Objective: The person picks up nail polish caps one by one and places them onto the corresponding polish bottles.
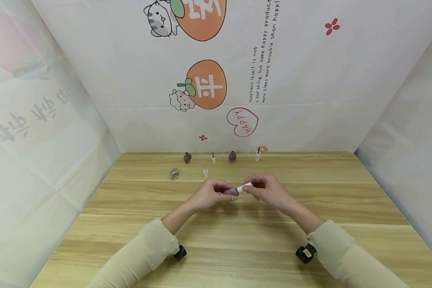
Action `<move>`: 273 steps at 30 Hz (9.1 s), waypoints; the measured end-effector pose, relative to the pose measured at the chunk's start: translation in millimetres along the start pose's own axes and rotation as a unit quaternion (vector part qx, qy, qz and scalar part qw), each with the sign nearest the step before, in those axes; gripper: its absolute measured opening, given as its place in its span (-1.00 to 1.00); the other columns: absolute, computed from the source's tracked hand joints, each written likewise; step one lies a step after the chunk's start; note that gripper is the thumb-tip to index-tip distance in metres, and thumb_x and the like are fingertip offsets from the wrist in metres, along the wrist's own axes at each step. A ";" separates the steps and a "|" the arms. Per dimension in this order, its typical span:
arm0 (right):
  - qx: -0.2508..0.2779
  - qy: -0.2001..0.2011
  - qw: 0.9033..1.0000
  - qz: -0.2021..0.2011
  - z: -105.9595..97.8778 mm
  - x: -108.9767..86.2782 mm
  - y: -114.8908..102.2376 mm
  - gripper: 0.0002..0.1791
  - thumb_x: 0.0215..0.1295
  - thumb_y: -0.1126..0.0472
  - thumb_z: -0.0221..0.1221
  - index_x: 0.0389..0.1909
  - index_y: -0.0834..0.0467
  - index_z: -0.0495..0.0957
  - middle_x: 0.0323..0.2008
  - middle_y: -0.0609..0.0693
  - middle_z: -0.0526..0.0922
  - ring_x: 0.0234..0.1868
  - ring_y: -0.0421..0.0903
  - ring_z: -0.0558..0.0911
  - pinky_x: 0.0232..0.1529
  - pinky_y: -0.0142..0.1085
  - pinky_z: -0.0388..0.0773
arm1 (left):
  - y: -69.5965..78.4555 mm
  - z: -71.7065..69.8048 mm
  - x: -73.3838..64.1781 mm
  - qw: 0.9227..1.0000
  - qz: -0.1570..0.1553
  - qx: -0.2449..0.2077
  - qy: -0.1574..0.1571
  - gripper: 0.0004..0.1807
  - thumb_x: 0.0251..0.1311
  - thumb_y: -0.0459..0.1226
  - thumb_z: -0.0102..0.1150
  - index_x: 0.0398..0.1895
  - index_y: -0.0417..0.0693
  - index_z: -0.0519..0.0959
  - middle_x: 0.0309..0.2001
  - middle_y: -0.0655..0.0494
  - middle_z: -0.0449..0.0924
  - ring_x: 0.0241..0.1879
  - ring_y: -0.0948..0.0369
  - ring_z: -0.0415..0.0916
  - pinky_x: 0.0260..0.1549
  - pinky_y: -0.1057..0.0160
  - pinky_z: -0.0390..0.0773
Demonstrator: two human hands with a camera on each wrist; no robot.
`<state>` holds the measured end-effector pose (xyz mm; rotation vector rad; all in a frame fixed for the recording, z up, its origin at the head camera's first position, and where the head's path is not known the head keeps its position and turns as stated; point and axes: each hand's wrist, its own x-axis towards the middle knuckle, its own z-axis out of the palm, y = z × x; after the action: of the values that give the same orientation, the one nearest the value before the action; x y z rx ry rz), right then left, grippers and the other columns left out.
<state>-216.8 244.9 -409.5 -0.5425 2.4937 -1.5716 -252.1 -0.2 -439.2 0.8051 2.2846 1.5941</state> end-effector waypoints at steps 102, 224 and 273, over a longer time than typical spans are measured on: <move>-0.172 -0.031 0.981 -0.086 -11.1 3.0 -15.8 -0.78 0.54 0.09 0.16 -0.30 0.06 0.69 -0.58 -0.20 0.56 -0.63 -0.26 0.38 -0.62 -0.37 0.34 | -1.2 -5.3 -10.7 0.999 -0.012 -0.021 -0.024 -0.79 0.19 -0.25 0.50 -0.12 -0.04 0.79 -0.24 0.24 0.76 -0.25 0.30 0.66 -0.27 0.35 0.62; -0.074 0.075 0.988 -0.111 19.6 -2.9 -9.3 -0.88 0.32 0.26 0.38 -0.15 0.11 0.73 -0.21 -0.10 0.74 -0.18 -0.13 0.70 -0.15 -0.22 0.70 | 5.5 18.8 -3.5 0.999 0.019 0.030 0.010 -0.82 0.17 -0.32 0.49 -0.16 -0.08 0.79 -0.24 0.21 0.78 -0.23 0.38 0.65 -0.14 0.21 0.69; -0.078 0.197 0.976 -0.044 -44.2 -17.0 36.8 -0.66 0.38 0.20 0.34 0.07 0.31 0.66 -0.03 0.24 0.74 -0.11 -0.42 0.67 -0.11 -0.54 0.60 | 12.2 84.4 75.1 0.997 -0.019 -0.039 0.058 -0.80 0.23 -0.34 0.44 -0.08 -0.07 0.75 -0.21 0.21 0.76 -0.22 0.41 0.63 -0.18 0.42 0.59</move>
<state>-223.0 302.7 -424.0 -0.3946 2.9420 -1.6638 -268.6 111.5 -451.2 0.6632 2.2833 1.7436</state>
